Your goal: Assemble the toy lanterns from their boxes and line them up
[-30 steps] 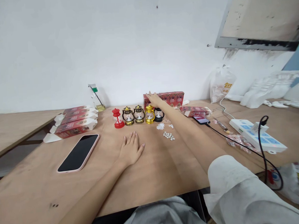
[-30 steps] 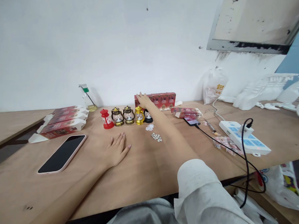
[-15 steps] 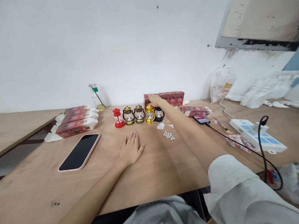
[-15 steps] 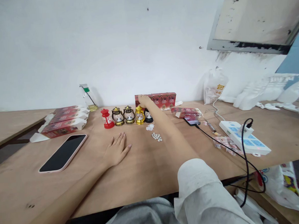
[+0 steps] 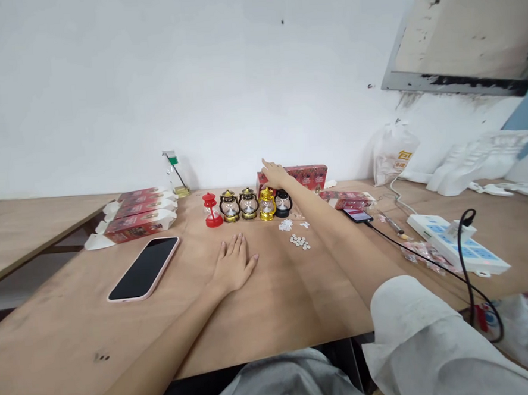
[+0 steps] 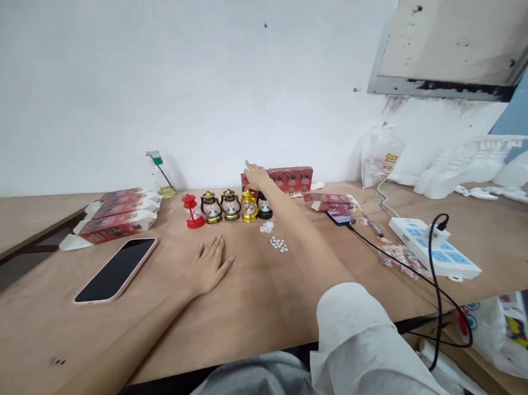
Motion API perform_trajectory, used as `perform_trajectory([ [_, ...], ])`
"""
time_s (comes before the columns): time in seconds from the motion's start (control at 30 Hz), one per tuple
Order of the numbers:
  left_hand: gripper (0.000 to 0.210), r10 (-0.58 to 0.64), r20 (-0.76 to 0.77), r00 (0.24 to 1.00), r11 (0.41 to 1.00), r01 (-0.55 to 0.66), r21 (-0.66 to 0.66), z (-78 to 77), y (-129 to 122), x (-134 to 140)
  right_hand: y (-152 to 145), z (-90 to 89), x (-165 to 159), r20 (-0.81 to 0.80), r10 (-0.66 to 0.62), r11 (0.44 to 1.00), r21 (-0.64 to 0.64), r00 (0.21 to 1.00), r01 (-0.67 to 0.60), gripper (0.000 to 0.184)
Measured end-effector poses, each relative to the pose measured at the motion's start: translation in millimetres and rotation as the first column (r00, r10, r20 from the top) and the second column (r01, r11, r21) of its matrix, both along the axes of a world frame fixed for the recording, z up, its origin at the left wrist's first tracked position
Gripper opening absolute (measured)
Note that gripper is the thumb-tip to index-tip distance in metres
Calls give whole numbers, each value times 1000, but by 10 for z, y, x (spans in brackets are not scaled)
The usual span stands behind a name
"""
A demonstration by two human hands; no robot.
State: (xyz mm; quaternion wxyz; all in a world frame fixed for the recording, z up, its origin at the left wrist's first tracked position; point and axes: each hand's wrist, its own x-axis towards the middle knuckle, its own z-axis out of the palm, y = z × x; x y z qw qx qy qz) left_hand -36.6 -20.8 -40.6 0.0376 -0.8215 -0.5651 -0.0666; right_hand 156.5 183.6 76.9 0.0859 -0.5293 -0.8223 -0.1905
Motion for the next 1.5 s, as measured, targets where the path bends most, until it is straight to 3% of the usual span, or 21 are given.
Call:
perform_trajectory([
  [0.23, 67, 5, -10, 1000, 999, -6, -38, 47, -20, 13, -22, -60, -22, -48, 17, 1000, 15, 999, -16, 55],
  [0.33, 68, 8, -4, 1000, 999, -8, -47, 48, -18, 11, -28, 116, 51, -98, 54, 994, 105, 994, -43, 61],
  [0.43, 68, 6, 24, 1000, 998, -5, -57, 35, -14, 7, -135, 396, 178, -279, 149, 946, 321, 949, -54, 62],
  [0.5, 68, 3, 59, 998, 998, 1, -58, 25, -7, 0, -326, 509, 262, -460, 230, 892, 453, 858, 4, 58],
  [0.57, 67, 2, 114, 993, 998, 5, -66, 19, 6, -12, -615, 460, 315, -633, 318, 851, 519, 706, 82, 52],
  [0.63, 70, -6, 207, 978, 996, 25, -91, 23, 23, -25, -962, 220, 319, -765, 400, 842, 524, 504, 128, 49],
  [0.7, 78, 2, 365, 931, 987, 57, -151, 45, 35, -28, -1311, -162, 269, -870, 412, 881, 456, 271, 124, 47],
  [0.77, 84, 76, 572, 817, 967, 79, -242, 82, 32, -3, -1622, -575, 175, -945, 314, 947, 319, 91, 40, 47],
  [0.83, 81, 170, 774, 610, 937, 144, -319, 123, 12, 65, -1873, -906, 55, -983, 182, 981, 184, -26, -59, 48],
  [0.9, 69, 219, 920, 324, 905, 285, -315, 152, -12, 172, -2050, -1091, -73, -993, 105, 979, 112, -50, -169, 46],
  [1.0, 51, 276, 953, -128, 858, 479, -184, 157, -16, 342, -2164, -1138, -254, -995, 95, 969, 97, -20, -229, 42],
  [1.07, 42, 379, 879, -288, 821, 543, -176, 152, 6, 407, -2156, -1114, -355, -994, 103, 968, 106, -23, -229, 43],
  [1.2, 29, 549, 766, -334, 763, 575, -296, 167, 39, 387, -2093, -1123, -459, -992, 85, 962, 107, -99, -250, 50],
  [1.5, 32, 559, 756, -340, 763, 567, -310, 243, -66, 348, -2113, -1132, -382, -980, 72, 920, 138, -187, -368, 59],
])
